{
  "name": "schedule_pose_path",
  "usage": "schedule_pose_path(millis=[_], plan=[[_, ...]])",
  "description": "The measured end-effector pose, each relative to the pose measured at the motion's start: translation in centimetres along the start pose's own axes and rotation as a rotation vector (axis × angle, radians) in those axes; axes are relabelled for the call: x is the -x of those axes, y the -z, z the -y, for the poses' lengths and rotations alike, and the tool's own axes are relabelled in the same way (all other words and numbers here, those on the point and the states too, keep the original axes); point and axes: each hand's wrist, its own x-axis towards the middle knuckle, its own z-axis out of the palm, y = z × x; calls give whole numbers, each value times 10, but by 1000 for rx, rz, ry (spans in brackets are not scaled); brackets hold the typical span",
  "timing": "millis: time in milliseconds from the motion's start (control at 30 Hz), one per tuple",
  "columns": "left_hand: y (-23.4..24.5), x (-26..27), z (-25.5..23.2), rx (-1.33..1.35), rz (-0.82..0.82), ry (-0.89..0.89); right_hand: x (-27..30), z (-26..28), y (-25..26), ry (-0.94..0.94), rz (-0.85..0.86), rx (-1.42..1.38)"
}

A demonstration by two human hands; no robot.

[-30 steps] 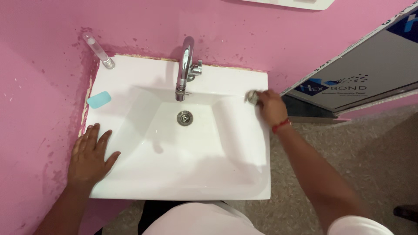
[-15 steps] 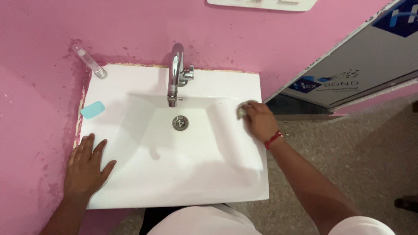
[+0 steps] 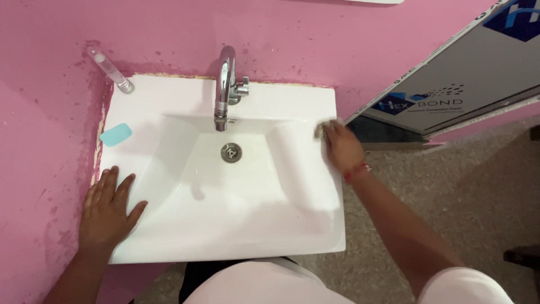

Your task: The person scrubs a white bathroom sink with a cloth and soap, rinses the cloth under running water, and wipes the sink basin and faucet. They then rinse a small transparent bottle under the tap.

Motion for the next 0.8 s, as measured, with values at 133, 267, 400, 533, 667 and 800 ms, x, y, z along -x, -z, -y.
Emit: schedule_pose_path(millis=[133,267,400,533,667,800], plan=[[3,-1,-3,21,-32,-11,112,42,46,74,104,35],[6,-2,-3,-255,109,3,141,56,62,74,320,17],[2,2,-4,-9,-46,-23,74,23,25,166,231,-20],[1,2,-2,-68,-28,-23,-28,4,-28,140,83,-84],[5,6,-6,20,-76,-27,-50,26,-58,86,30,117],[7,1,-4,-34,-25,-20,34,55,-20,200,226,162]])
